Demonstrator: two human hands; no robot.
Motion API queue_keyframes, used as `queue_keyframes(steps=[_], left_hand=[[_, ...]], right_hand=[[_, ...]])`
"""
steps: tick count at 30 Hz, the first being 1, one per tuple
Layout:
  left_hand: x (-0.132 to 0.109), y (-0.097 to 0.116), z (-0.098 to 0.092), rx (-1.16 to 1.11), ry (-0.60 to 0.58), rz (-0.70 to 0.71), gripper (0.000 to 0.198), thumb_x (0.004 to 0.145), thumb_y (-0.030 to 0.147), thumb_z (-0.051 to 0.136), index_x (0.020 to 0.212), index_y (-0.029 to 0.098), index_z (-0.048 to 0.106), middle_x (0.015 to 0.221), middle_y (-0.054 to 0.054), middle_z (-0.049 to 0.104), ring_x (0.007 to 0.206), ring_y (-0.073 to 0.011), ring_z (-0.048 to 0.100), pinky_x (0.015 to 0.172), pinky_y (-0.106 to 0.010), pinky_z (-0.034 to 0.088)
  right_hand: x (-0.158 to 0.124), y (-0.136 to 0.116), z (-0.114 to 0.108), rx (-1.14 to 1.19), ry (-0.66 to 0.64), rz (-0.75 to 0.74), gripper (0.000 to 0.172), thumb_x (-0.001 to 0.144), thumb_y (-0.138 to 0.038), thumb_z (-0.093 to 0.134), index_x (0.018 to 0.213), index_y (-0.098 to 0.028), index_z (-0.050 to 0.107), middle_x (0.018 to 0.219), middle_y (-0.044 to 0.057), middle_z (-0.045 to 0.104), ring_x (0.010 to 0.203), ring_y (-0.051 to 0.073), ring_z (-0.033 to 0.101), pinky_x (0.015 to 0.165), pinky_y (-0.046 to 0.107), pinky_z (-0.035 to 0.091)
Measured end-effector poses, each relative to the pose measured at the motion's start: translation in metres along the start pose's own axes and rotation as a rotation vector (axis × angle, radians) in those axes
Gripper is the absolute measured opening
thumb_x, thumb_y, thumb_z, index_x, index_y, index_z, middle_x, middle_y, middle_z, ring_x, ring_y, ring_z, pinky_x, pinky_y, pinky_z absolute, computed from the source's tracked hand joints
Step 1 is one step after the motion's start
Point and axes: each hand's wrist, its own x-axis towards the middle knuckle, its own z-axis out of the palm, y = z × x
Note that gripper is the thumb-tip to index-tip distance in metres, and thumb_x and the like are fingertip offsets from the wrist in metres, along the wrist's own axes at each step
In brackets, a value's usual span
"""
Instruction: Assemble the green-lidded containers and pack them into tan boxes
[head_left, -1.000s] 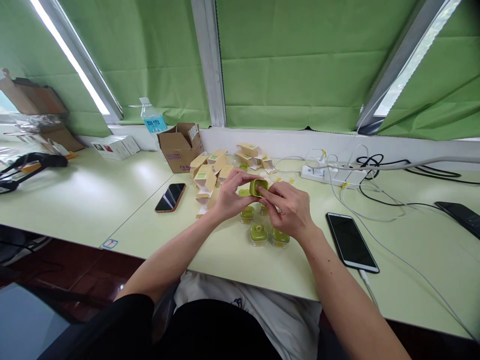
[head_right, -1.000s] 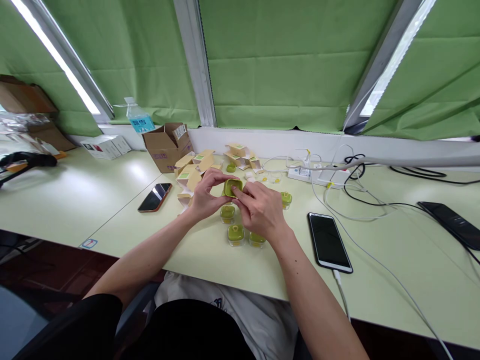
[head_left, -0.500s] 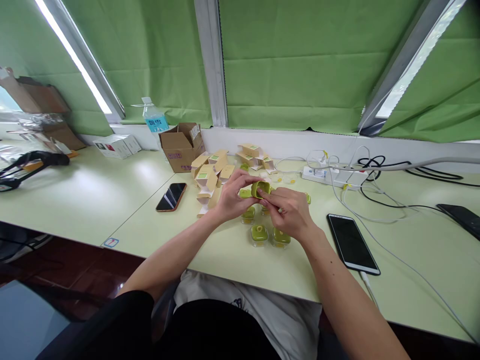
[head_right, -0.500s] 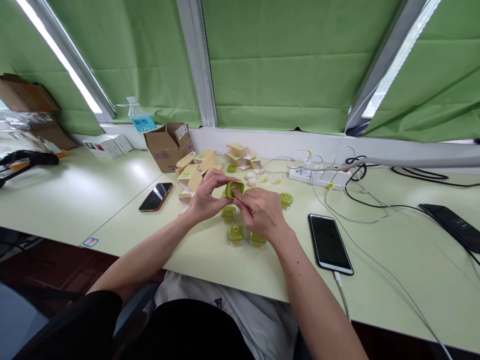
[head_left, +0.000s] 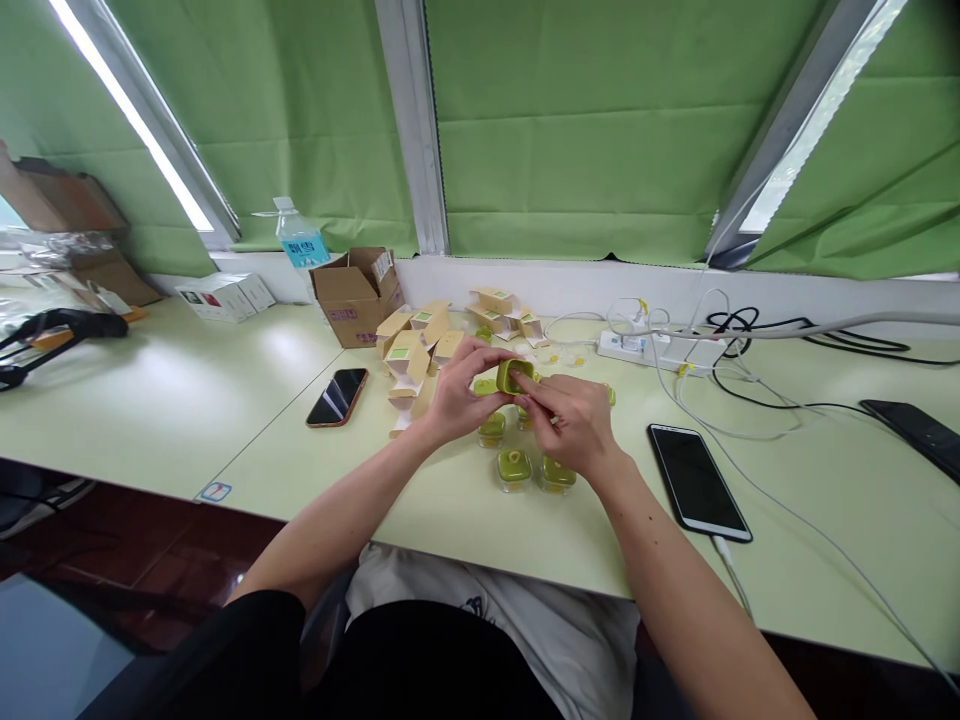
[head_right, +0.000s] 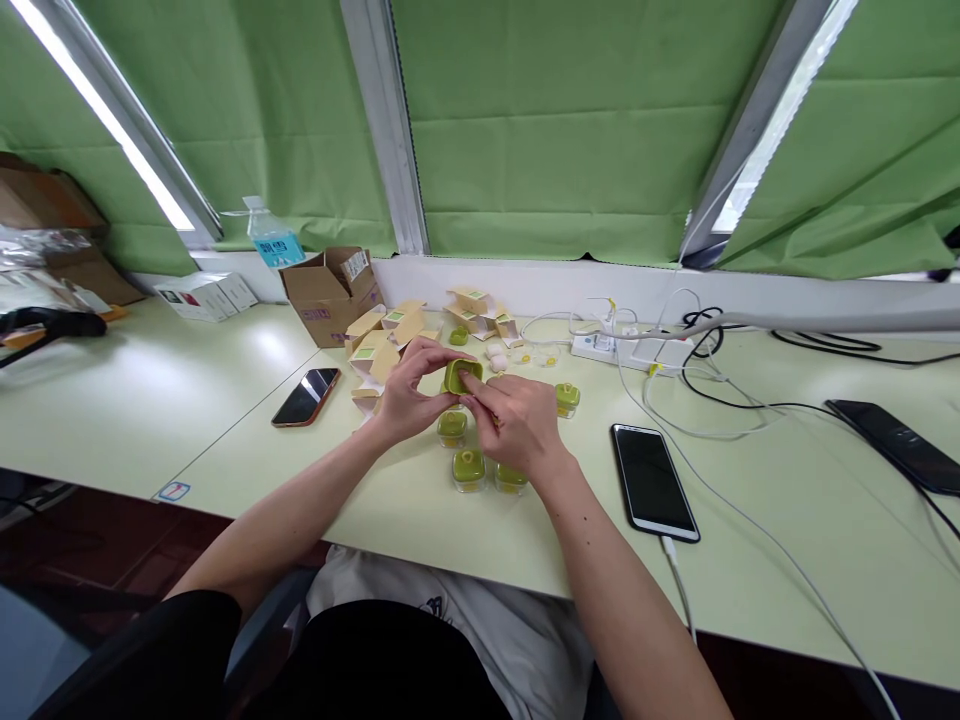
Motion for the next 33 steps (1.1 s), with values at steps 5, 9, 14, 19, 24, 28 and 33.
queue_keyframes(steps=[5,9,14,19,24,28,33], left_hand=[[-0.001,-0.003,0.001,-0.005,0.015,0.029,0.041,0.089,0.023,0.091,0.128,0.024,0.080,0.110,-0.006,0.075,0.105,-0.0207,0.073,0.086,-0.033,0.068],[-0.002,-0.006,0.002,-0.020,0.027,0.061,0.042,0.089,0.028,0.092,0.129,0.024,0.080,0.107,-0.006,0.073,0.103,-0.0202,0.072,0.083,-0.032,0.067],[-0.004,-0.008,0.002,-0.035,0.012,0.068,0.042,0.092,0.032,0.091,0.131,0.024,0.079,0.109,-0.008,0.074,0.104,-0.0209,0.073,0.084,-0.033,0.068],[-0.002,-0.008,0.003,0.005,0.006,0.070,0.041,0.092,0.030,0.091,0.131,0.025,0.079,0.110,-0.007,0.077,0.105,-0.0218,0.073,0.088,-0.036,0.067],[0.004,-0.008,0.005,0.121,0.126,0.089,0.042,0.091,0.027,0.091,0.131,0.027,0.077,0.113,-0.007,0.084,0.109,-0.0267,0.068,0.092,-0.043,0.063],[0.008,-0.012,0.002,0.194,0.182,0.126,0.042,0.088,0.023,0.091,0.127,0.028,0.075,0.118,-0.005,0.085,0.105,-0.0274,0.065,0.095,-0.047,0.055],[0.009,-0.021,0.000,0.183,0.166,0.044,0.041,0.087,0.025,0.090,0.125,0.028,0.075,0.120,-0.006,0.083,0.107,-0.0281,0.068,0.100,-0.048,0.052]], right_hand=[[-0.002,0.002,0.001,0.039,-0.054,0.034,0.038,0.113,-0.030,0.056,0.131,-0.022,0.088,0.065,0.001,0.073,0.061,0.017,0.060,0.062,0.032,0.033],[-0.002,0.002,0.001,0.107,-0.123,0.084,0.036,0.111,-0.030,0.058,0.129,-0.023,0.089,0.064,0.000,0.070,0.058,0.016,0.054,0.060,0.031,0.030],[-0.001,0.003,-0.001,0.212,-0.192,0.162,0.035,0.112,-0.032,0.058,0.122,-0.024,0.091,0.063,-0.001,0.064,0.057,0.015,0.048,0.060,0.029,0.031],[0.001,0.004,-0.001,0.256,-0.196,0.188,0.033,0.110,-0.032,0.061,0.121,-0.025,0.091,0.064,-0.001,0.065,0.059,0.015,0.051,0.062,0.028,0.038],[0.003,0.012,-0.007,0.254,0.041,0.252,0.034,0.105,-0.030,0.061,0.118,-0.024,0.091,0.079,0.005,0.081,0.064,0.018,0.066,0.067,0.031,0.050],[0.010,0.034,-0.013,0.143,0.157,0.498,0.030,0.102,-0.033,0.063,0.098,-0.022,0.091,0.082,0.008,0.084,0.066,0.022,0.070,0.065,0.034,0.051],[0.031,0.062,-0.007,-0.175,-0.234,0.690,0.022,0.097,-0.022,0.068,0.096,-0.027,0.090,0.088,0.008,0.086,0.081,0.028,0.075,0.066,0.035,0.047]])
